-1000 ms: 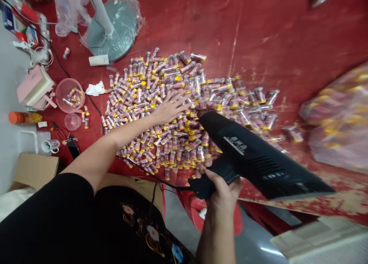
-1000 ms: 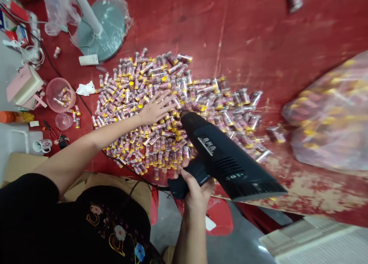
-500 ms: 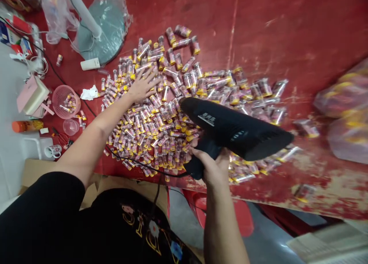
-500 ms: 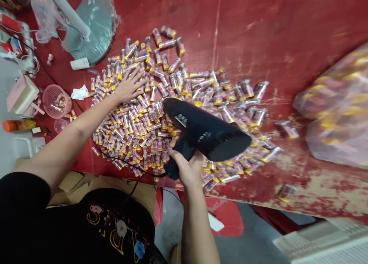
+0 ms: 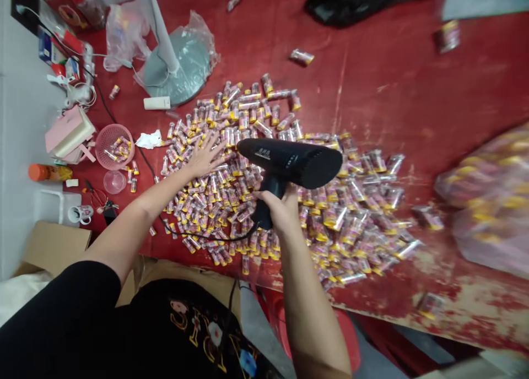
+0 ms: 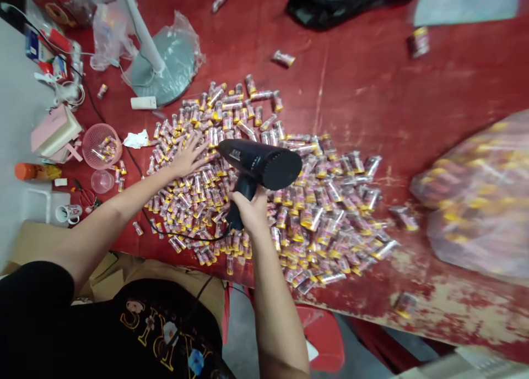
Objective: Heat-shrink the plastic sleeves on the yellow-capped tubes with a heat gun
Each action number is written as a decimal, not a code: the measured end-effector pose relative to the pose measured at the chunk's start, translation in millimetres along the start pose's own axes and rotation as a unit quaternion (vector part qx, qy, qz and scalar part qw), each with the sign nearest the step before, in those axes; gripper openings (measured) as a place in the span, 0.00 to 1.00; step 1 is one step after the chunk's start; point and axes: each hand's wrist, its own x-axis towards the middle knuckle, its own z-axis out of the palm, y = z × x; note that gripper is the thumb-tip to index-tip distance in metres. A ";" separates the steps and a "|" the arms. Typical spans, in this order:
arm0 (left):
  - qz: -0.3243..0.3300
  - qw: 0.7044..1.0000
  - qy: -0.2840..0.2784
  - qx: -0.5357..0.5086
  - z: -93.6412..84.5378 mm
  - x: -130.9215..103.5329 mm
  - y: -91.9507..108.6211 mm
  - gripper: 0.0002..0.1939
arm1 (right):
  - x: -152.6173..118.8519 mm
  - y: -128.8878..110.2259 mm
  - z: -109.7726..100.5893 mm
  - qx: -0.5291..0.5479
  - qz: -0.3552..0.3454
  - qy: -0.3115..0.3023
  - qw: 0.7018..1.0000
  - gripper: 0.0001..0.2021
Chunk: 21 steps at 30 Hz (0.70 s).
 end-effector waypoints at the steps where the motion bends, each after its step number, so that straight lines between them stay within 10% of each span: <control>1: 0.002 1.000 -0.005 0.017 1.1 2.3 4.2 0.39 | 0.3 -1.1 2.4 0.000 0.003 -0.008 1.000 0.22; 10: 0.000 1.000 0.011 0.019 23.2 82.0 15.0 0.37 | 2.6 -9.0 -19.6 0.033 -0.013 0.018 0.999 0.20; 15: 0.159 0.985 -0.062 -0.020 33.5 117.8 29.2 0.29 | 23.6 -23.2 -36.1 0.060 -0.032 0.060 0.996 0.22; 21: 0.107 0.990 -0.075 -0.048 12.5 123.1 -12.8 0.30 | 61.5 -37.8 -35.2 0.032 -0.065 0.075 0.995 0.20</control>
